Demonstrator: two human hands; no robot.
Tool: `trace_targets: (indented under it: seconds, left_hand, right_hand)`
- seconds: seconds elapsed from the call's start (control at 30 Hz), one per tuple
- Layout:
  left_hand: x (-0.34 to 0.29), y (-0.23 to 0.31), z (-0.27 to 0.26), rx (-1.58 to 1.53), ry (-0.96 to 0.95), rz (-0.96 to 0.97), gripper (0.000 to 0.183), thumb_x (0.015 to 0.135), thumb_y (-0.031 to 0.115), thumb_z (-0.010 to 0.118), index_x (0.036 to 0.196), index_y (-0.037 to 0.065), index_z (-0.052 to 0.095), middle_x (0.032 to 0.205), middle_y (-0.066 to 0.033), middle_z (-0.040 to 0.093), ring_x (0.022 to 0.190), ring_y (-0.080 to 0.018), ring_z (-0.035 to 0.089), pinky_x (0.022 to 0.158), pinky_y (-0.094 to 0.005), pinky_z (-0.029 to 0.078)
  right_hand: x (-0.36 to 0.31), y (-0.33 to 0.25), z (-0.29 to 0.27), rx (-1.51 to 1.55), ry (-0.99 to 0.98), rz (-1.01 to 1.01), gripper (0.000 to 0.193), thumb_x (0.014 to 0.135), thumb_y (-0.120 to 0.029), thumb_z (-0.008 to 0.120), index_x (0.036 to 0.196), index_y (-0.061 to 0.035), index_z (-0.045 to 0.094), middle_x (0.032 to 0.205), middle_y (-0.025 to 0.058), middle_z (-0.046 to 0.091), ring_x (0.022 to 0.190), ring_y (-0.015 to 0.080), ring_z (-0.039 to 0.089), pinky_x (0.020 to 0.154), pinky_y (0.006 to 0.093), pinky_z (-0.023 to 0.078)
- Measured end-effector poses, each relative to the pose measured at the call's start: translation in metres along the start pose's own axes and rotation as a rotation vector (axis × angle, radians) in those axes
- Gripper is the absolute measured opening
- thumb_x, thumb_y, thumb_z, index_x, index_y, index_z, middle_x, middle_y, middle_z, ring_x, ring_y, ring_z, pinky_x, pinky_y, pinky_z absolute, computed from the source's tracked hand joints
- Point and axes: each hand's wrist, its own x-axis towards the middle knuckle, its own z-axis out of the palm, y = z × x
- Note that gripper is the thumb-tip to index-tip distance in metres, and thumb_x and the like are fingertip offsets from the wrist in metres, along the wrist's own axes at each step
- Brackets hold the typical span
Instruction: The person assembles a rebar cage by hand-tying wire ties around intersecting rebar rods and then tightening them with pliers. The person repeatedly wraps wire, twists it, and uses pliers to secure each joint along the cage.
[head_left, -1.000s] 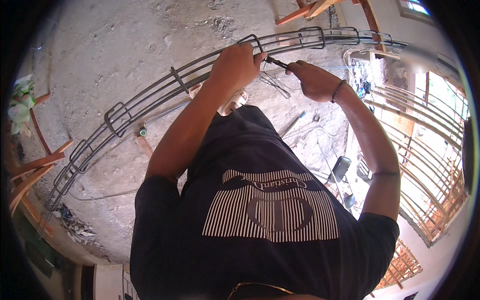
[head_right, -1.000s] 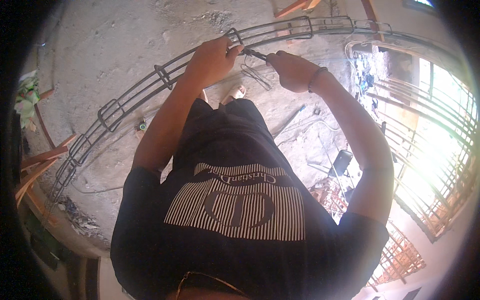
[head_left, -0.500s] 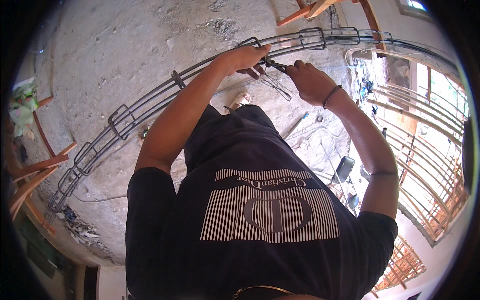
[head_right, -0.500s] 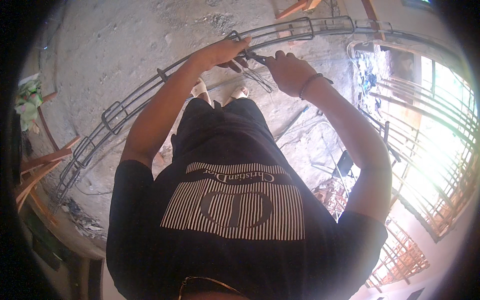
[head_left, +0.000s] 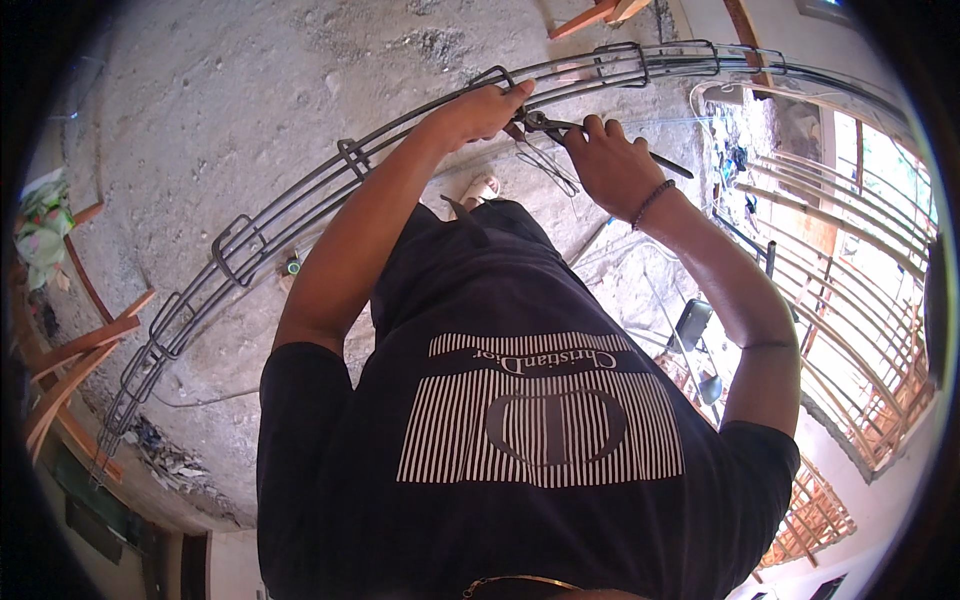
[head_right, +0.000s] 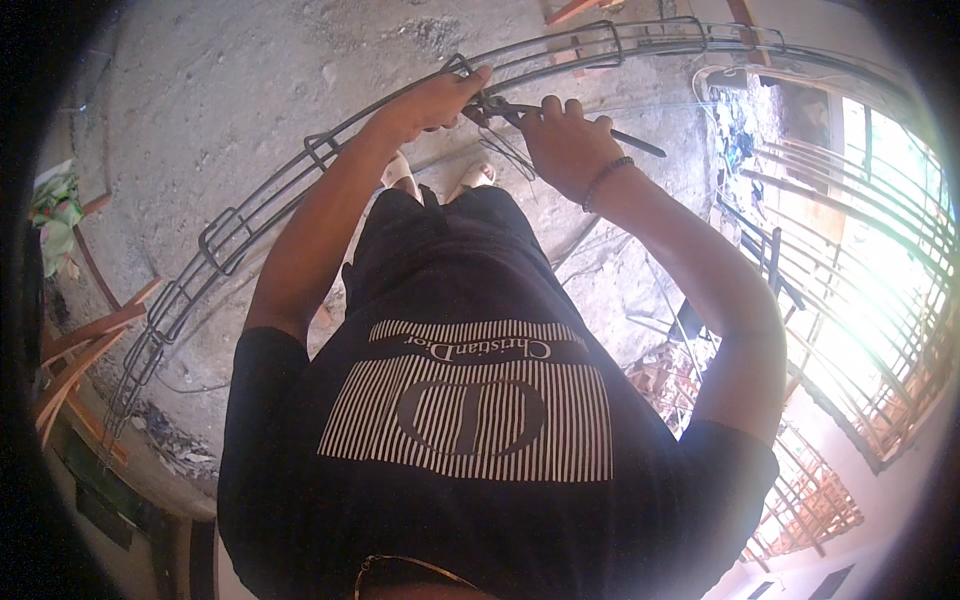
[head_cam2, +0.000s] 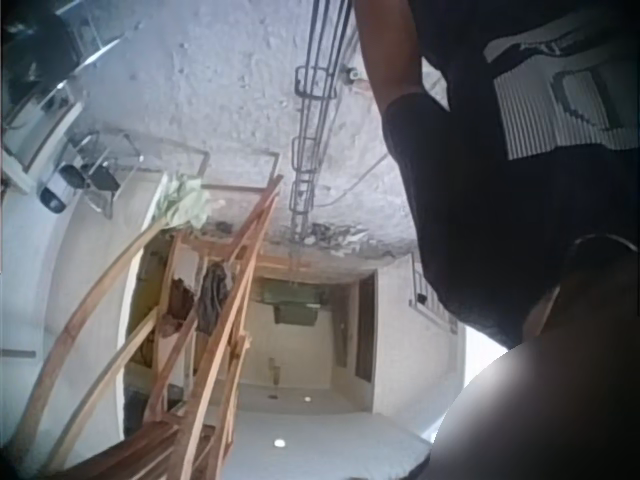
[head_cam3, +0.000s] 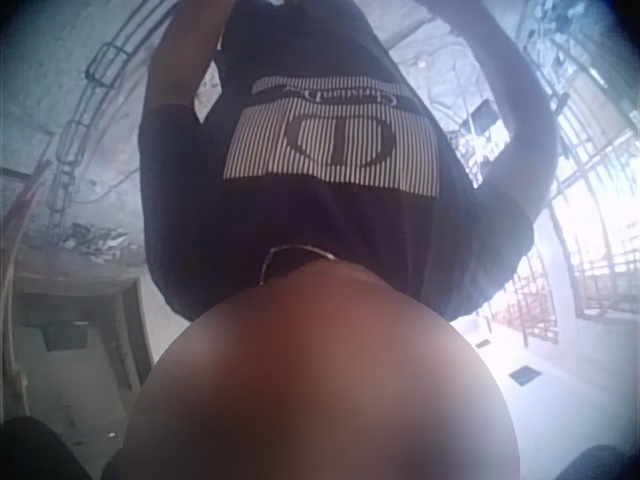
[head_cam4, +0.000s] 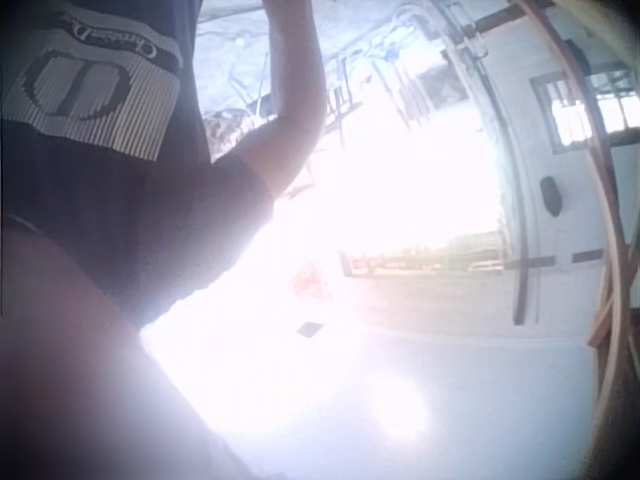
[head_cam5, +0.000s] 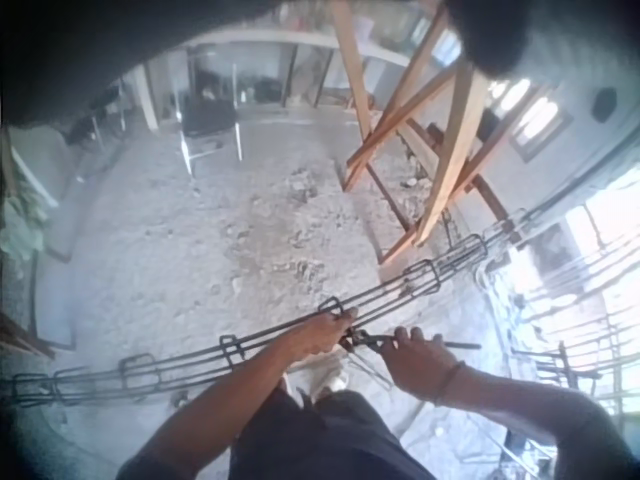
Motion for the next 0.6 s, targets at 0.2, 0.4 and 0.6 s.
trace_targets:
  seconds: [0.2, 0.4, 0.6]
  left_hand:
    - [0.002, 0.000, -0.002, 0.007, -0.019, -0.090, 0.082, 0.094, 0.079, 0.044, 0.110, 0.002, 0.066, 0.070, 0.0005, 0.044, 0.063, -0.0136, 0.037, 0.055, -0.0310, 0.031]
    - [0.002, 0.000, 0.000, -0.018, -0.016, -0.053, 0.080, 0.094, 0.079, 0.045, 0.110, 0.004, 0.070, 0.076, -0.0038, 0.059, 0.065, -0.0143, 0.039, 0.053, -0.0296, 0.031]
    - [0.002, -0.001, 0.002, -0.067, -0.020, 0.016, 0.071, 0.097, 0.073, 0.047, 0.103, 0.006, 0.071, 0.083, -0.0064, 0.072, 0.060, -0.0116, 0.037, 0.050, -0.0291, 0.030]
  right_hand:
    - [0.000, -0.002, 0.003, 0.003, 0.044, -0.002, 0.023, 0.099, -0.013, 0.050, 0.120, -0.0042, 0.054, 0.111, 0.0152, 0.060, 0.103, 0.0323, 0.066, 0.076, 0.0527, 0.060]
    - [-0.003, 0.001, 0.016, 0.156, 0.064, 0.022, 0.021, 0.097, -0.009, 0.050, 0.118, -0.0041, 0.051, 0.100, 0.0206, 0.062, 0.087, 0.0387, 0.069, 0.074, 0.0508, 0.058]
    - [-0.001, 0.020, 0.033, 0.397, -0.004, -0.053, 0.024, 0.096, -0.011, 0.056, 0.118, -0.0031, 0.052, 0.092, 0.0212, 0.066, 0.082, 0.0355, 0.072, 0.067, 0.0462, 0.059]
